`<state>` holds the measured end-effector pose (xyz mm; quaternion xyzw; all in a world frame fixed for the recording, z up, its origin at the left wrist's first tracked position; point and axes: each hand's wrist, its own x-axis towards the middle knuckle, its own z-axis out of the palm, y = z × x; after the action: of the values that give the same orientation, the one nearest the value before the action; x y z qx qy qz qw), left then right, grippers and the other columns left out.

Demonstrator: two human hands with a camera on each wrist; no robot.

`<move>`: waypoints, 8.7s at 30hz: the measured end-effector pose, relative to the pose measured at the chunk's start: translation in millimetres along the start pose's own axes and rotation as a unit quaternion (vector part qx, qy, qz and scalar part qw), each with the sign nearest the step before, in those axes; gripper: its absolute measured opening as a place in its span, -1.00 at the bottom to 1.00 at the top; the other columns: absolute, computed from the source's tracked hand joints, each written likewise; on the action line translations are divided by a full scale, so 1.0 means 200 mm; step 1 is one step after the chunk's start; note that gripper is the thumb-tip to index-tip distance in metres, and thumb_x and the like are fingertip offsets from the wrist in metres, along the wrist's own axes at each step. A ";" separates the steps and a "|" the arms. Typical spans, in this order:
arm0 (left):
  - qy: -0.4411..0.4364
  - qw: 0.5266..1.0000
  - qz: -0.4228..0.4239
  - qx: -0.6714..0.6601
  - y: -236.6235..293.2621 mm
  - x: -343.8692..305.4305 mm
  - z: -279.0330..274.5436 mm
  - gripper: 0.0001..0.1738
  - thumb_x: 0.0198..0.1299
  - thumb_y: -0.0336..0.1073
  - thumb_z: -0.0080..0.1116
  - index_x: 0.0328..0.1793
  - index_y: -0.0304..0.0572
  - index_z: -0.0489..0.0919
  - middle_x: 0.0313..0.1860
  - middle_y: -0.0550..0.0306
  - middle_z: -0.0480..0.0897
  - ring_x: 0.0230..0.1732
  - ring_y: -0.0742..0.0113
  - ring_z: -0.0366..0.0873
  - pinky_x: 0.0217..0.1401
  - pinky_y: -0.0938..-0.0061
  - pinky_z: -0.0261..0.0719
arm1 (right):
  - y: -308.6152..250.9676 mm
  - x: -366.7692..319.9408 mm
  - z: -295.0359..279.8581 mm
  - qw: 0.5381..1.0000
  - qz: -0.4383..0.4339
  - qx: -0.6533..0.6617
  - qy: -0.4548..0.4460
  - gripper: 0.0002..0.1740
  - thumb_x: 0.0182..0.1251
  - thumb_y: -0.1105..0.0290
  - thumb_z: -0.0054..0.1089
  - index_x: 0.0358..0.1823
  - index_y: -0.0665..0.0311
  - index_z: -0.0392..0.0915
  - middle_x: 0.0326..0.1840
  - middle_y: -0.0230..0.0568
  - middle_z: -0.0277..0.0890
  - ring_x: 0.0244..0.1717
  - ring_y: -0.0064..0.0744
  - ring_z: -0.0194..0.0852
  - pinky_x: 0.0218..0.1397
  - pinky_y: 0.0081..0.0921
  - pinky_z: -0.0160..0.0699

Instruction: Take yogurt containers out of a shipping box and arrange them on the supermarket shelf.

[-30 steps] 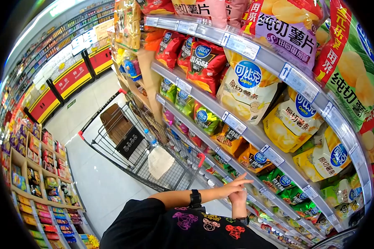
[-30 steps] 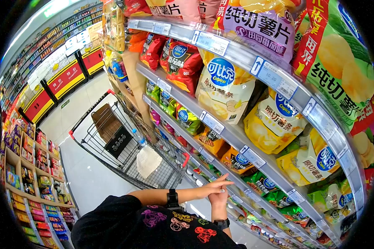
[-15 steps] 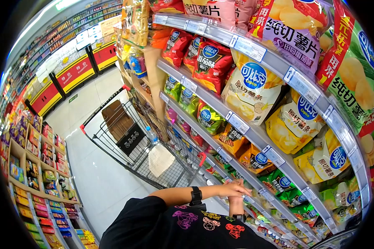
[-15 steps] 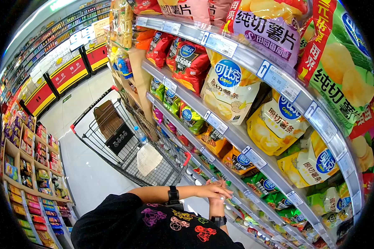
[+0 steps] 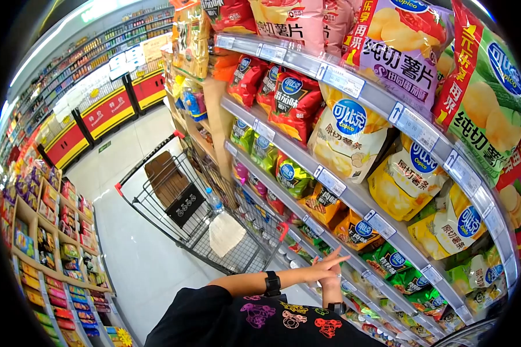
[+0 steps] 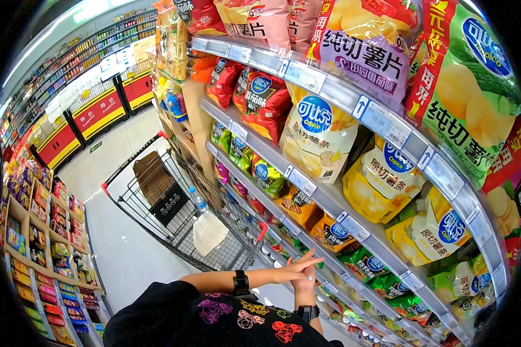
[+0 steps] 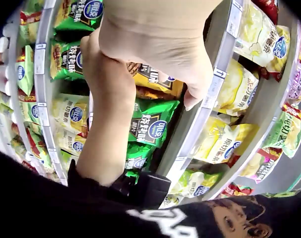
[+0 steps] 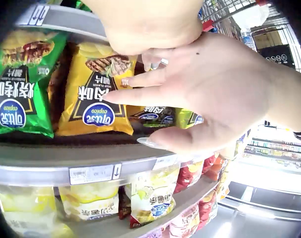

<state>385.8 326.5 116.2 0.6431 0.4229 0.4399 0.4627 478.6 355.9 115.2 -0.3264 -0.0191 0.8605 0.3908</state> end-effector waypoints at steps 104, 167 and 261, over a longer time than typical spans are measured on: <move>0.099 0.979 -0.016 -0.178 0.19 -0.05 -0.87 -0.91 0.04 -0.56 0.09 -0.38 -0.31 0.61 0.32 -0.09 0.27 0.31 0.12 0.24 0.26 0.36 0.25 | -0.09 0.01 0.47 0.791 -0.512 -0.324 0.081 -0.77 0.30 0.40 -0.07 -0.09 0.31 0.44 -0.39 -0.27 0.50 -0.40 -0.54 0.44 -0.30 -0.65 0.44; -0.053 0.998 0.015 0.018 0.11 -0.48 -0.94 -0.24 0.29 0.03 -0.23 0.48 -0.09 -0.23 0.46 -0.02 -0.46 0.48 0.06 -0.49 0.45 0.27 -0.36 | 0.71 0.03 0.76 0.960 -0.174 -0.089 -0.200 -0.69 0.40 0.18 -0.18 -0.21 0.30 0.38 -0.40 -0.30 0.39 -0.34 -0.46 0.37 -0.23 -0.52 0.41; 0.004 0.966 -0.061 -0.252 0.03 0.10 -0.47 -0.84 0.02 -0.66 0.01 -0.28 -0.44 0.58 0.28 -0.11 0.31 0.32 0.14 0.23 0.24 0.39 0.27 | -0.16 -0.13 0.35 0.960 -0.281 0.004 -0.006 -0.77 0.34 0.30 -0.06 -0.16 0.32 0.45 -0.48 -0.32 0.43 -0.41 -0.46 0.42 -0.24 -0.55 0.45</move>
<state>301.7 365.7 142.5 0.4770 0.3383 0.5057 0.6343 471.8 375.8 192.5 -0.3006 -0.1087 0.7183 0.6180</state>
